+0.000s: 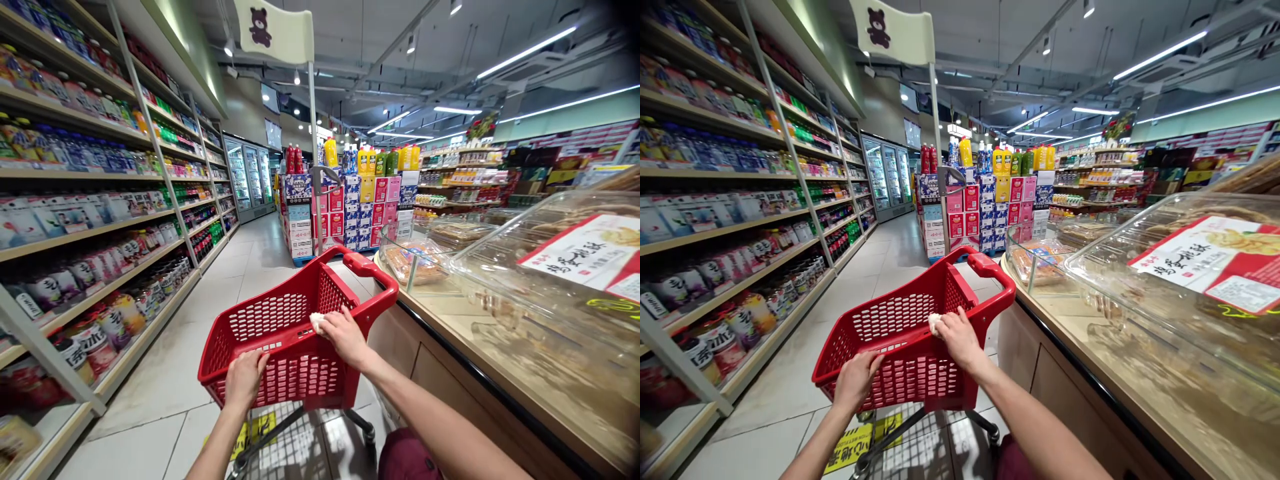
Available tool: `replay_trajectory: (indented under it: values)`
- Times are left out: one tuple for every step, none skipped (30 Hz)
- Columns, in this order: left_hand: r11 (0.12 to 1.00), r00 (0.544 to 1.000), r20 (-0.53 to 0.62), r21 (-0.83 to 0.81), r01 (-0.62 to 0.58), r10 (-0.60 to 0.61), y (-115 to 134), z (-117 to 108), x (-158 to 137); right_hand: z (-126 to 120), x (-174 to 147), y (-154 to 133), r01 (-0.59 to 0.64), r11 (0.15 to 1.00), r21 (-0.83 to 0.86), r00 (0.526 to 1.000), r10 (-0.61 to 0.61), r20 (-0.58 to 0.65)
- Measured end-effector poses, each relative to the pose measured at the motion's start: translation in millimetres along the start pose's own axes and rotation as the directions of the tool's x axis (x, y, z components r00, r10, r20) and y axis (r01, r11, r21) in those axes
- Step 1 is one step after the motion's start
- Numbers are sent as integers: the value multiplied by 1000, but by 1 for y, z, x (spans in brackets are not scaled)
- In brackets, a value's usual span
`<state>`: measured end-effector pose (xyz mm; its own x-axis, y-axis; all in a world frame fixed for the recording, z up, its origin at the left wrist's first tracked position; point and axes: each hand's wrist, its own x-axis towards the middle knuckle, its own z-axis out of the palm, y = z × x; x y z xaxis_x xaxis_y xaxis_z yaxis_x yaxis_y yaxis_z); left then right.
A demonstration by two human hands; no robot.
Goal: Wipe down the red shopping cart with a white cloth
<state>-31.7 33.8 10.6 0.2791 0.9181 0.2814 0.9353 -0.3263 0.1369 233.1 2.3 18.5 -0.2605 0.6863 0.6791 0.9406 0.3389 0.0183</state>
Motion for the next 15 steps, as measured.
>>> replay_trajectory:
  values:
    - [1000,1000,9,7,3,-3,-1,-2,-1,-5,-1,8,-8,1000,5,1000,8,-2]
    - [1000,1000,12,14,8,-8,-2,-4,-2,-14,-5,22,-37,999,-1,999,37,-28]
    - [1000,1000,11,21,14,-15,-3,-4,-3,-25,-8,41,-88,996,-20,993,87,-77]
    - [999,1000,7,27,21,-21,-4,-4,-3,-36,-12,60,-158,986,-47,979,150,-141]
    - [999,1000,-2,32,28,-28,-4,-3,-3,-45,-14,76,-228,971,-78,956,207,-209]
    - [999,999,-13,36,36,-35,-4,-1,-3,-50,-15,85,-276,956,-102,936,243,-255]
    - [998,999,-23,39,44,-43,-4,0,-3,-51,-14,87,-294,949,-116,929,255,-268]
    - [998,998,-30,41,52,-51,-4,2,-2,-47,-12,81,-280,953,-119,937,244,-250]
    - [997,998,-31,42,57,-55,-4,3,-2,-39,-8,69,-237,965,-111,956,211,-204]
    - [997,998,-28,43,58,-57,-3,3,-1,-29,-5,54,-175,980,-92,977,161,-142]
    - [997,998,-21,46,59,-58,-3,3,-1,-20,-1,39,-113,991,-71,990,106,-98]
    - [997,998,-15,53,61,-60,-3,3,-1,-14,3,29,-62,997,-53,996,58,-66]
    - [996,998,-10,61,64,-64,-4,2,-1,-11,5,26,-34,999,-41,998,32,-52]
    - [995,998,-7,71,69,-69,-4,2,-1,-13,5,31,-33,999,-39,998,31,-54]
    - [994,997,-4,80,73,-73,-4,1,-1,-18,5,42,-61,997,-49,996,58,-71]
